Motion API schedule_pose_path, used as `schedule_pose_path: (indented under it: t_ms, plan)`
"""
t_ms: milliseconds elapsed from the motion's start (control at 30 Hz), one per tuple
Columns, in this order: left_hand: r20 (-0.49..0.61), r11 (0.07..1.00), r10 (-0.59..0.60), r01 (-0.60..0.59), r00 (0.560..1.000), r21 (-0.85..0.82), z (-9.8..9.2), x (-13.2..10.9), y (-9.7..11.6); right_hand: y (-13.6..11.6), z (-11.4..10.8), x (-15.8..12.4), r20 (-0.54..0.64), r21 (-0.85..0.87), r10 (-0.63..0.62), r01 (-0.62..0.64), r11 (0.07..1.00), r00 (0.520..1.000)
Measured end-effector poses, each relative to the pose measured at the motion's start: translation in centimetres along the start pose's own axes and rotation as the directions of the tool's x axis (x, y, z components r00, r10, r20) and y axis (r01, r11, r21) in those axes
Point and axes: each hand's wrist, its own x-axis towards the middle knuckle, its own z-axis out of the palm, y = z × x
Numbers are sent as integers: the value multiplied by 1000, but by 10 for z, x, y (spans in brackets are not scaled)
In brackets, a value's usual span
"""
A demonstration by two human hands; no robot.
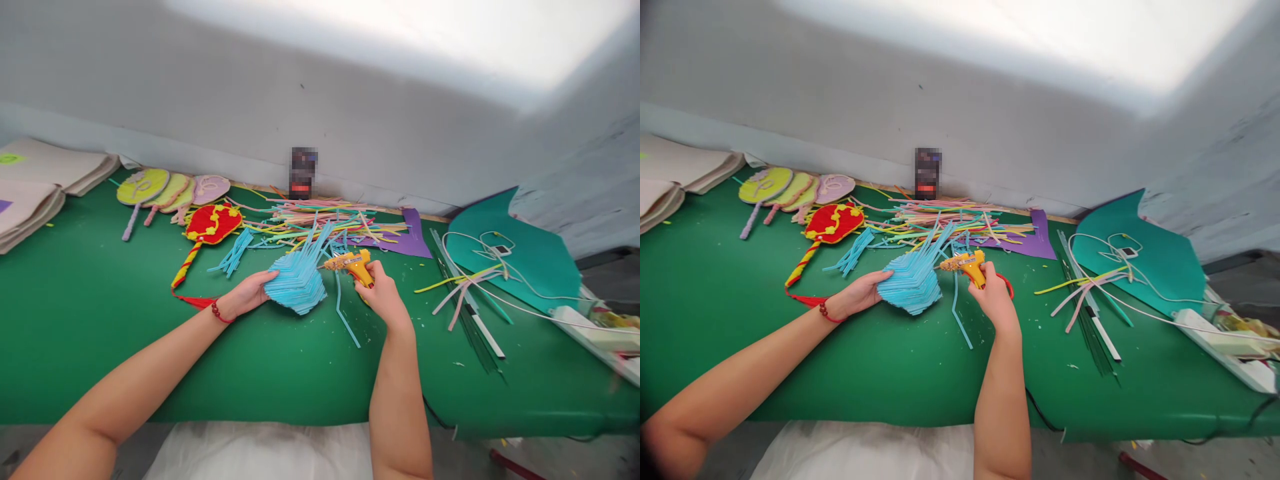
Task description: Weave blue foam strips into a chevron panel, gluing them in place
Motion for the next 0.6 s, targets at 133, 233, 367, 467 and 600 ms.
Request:
schedule_pose_path:
  t_ms: [133, 233, 367, 467, 600]
  plan:
    - [10, 1000, -8, 8, 1000, 13, -2, 1, -1, -1, 1, 0, -21, 20, 17, -17, 1000, 1000]
    - [14, 1000, -10, 10, 1000, 20, -3, 1, -1, -1, 2, 2, -67, 67, 58, -54, 996, 996]
    - [10, 999, -11, 10, 1000, 38, -3, 1, -1, 8, 4, 10, -197, 173, 208, -175, 969, 958]
    - [-3, 997, -5, 5, 1000, 72, -1, -2, 0, 23, 3, 17, -341, 208, 373, -318, 925, 863]
    - [-36, 990, -30, 35, 999, 140, 5, -7, 4, 44, 1, 20, -458, 171, 537, -522, 836, 709]
